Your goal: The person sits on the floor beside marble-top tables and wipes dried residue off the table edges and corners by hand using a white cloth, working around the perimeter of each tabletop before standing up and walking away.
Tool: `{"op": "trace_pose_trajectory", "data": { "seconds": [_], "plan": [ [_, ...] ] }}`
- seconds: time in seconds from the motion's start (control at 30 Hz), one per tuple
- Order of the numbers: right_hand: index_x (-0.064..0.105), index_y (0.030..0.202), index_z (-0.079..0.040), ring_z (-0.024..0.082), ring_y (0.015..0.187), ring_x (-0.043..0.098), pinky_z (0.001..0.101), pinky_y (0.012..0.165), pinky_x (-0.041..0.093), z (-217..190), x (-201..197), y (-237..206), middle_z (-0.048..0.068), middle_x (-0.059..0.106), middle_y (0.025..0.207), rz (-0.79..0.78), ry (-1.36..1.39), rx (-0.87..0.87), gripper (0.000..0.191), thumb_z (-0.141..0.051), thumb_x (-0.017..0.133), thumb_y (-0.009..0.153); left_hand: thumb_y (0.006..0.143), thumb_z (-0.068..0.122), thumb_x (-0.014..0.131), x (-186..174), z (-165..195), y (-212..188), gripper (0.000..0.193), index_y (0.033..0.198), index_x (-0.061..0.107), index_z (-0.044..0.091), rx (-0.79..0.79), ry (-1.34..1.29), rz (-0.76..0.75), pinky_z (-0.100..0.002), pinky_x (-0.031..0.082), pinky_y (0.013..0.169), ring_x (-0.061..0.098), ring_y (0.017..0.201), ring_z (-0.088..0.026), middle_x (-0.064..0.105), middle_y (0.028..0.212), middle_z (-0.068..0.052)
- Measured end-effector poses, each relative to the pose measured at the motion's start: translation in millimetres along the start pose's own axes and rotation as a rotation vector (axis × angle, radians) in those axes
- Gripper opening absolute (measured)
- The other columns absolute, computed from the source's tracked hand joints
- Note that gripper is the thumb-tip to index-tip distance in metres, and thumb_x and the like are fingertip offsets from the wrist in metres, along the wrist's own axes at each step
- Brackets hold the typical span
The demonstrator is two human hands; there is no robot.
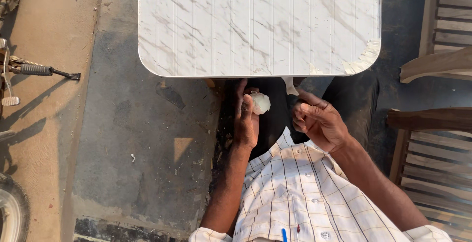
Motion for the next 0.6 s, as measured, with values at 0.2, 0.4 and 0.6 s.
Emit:
{"op": "trace_pose_trajectory", "data": {
  "seconds": [0.2,0.4,0.6],
  "plan": [
    [0.064,0.134,0.001,0.016,0.073,0.058,0.0294,0.063,0.046,21.6,38.4,-32.6,0.006,0.069,0.091,-0.098,0.33,0.11,0.039,-0.019,0.065,0.1,0.098,0.048,0.068,29.7,-13.9,-3.9,0.08,0.158,0.031,0.011,0.07,0.08,-0.044,-0.033,0.042,0.108,0.049,0.121,-0.014,0.05,0.132,-0.002],
    [0.06,0.098,-0.001,0.015,0.067,0.059,0.03,0.059,0.048,29.9,21.8,-30.8,0.007,0.066,0.08,0.191,0.043,0.025,0.03,-0.023,0.079,0.099,0.111,0.037,0.054,42.1,-34.7,-5.3,0.045,0.139,0.054,0.002,-0.054,-0.155,0.057,-0.041,0.054,0.098,0.06,0.108,-0.021,0.062,0.114,-0.009],
    [0.053,0.122,-0.001,0.012,0.074,0.066,0.0248,0.056,0.056,8.0,29.3,-34.2,0.012,0.07,0.096,0.458,-0.85,-0.346,0.061,-0.023,0.087,0.078,0.113,0.029,0.048,50.6,-27.3,-16.3,0.035,0.138,0.054,0.005,-0.082,-0.221,0.122,-0.046,0.06,0.099,0.064,0.109,-0.024,0.062,0.112,-0.013]
  ]
}}
Point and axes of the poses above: each hand's wrist, its own y-axis towards the middle knuckle, its own x-axis out of the palm, z = x × y, the point moved 6 cm from there along y, towards the middle knuckle
